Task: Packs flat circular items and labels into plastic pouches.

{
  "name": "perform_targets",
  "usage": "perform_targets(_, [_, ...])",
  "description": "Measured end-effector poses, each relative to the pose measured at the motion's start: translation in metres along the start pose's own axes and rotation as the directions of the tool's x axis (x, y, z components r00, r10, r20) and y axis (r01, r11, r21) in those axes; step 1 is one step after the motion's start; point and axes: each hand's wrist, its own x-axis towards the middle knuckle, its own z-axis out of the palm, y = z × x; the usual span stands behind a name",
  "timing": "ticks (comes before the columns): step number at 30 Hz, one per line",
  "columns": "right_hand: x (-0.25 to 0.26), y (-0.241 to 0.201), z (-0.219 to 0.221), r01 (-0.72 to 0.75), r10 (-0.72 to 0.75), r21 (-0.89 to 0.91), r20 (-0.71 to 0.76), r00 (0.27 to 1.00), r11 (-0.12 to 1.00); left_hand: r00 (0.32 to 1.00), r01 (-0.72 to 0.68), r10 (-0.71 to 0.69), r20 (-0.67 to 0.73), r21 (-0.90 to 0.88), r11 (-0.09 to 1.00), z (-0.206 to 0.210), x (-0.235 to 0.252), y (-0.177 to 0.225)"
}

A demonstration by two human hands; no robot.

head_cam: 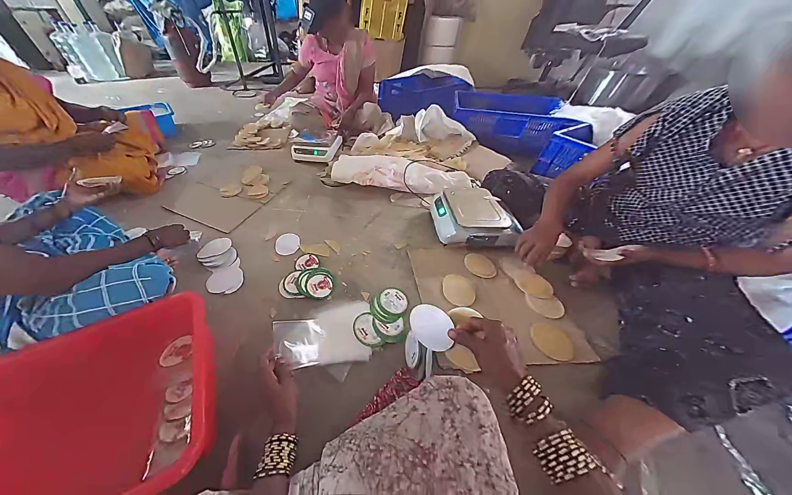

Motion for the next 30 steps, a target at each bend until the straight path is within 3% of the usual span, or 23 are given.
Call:
perform_targets(4, [-0.027,-0.007,-0.007,0.041,-0.035,0.297,-0.025,0.999,0.954,1.0,-0.005,0.005,-0.001,0.007,1.0,-0.019,-0.006,0.013])
perform_targets(8, [-0.072,0.001,-0.024,0.026,-0.128,0.525,0.16,0.979,0.851,1.0,-0.029,0.029,-0.001,0.024,0.999,-0.035,-0.01,0.021])
perform_targets(11, [-0.09,0.032,-0.029,-0.014,-0.055,0.262,0.253,0.966,0.965,0.999,-0.005,0.002,0.033,0.083,0.997,-0.038,-0.012,0.027])
perform_targets(13, [-0.1,0.043,-0.03,0.043,-0.035,-0.034,0.197,0.98,0.999,0.998,0.007,-0.014,0.055,0.128,0.992,-0.037,-0.013,0.03])
perform_targets(15, [-0.118,0.032,-0.028,0.13,-0.121,-0.283,0.05,0.991,0.95,0.999,-0.004,-0.002,0.043,0.14,0.99,-0.037,-0.014,0.031])
perform_targets(17, [-0.135,0.016,-0.016,0.233,-0.312,-0.467,-0.098,0.945,0.853,1.0,-0.022,0.019,0.021,0.144,0.989,-0.038,-0.017,0.035])
perform_targets(19, [-0.144,0.012,-0.001,0.305,-0.468,-0.649,-0.089,0.879,0.697,1.0,-0.026,0.027,-0.007,0.136,0.99,-0.042,-0.018,0.039])
perform_targets(22, [-0.165,0.022,0.02,0.394,-0.427,-0.603,0.096,0.899,0.694,0.995,-0.1,0.1,-0.006,0.028,0.995,-0.046,-0.019,0.037])
perform_targets(26, [-0.182,0.064,0.05,0.504,-0.532,-0.54,0.118,0.839,0.675,0.986,-0.169,0.168,0.025,0.046,0.985,-0.053,-0.024,0.037])
perform_targets(30, [-0.195,0.076,0.062,0.487,-0.485,-0.454,0.131,0.865,0.746,0.974,-0.225,0.222,0.046,0.069,0.972,-0.051,-0.027,0.043])
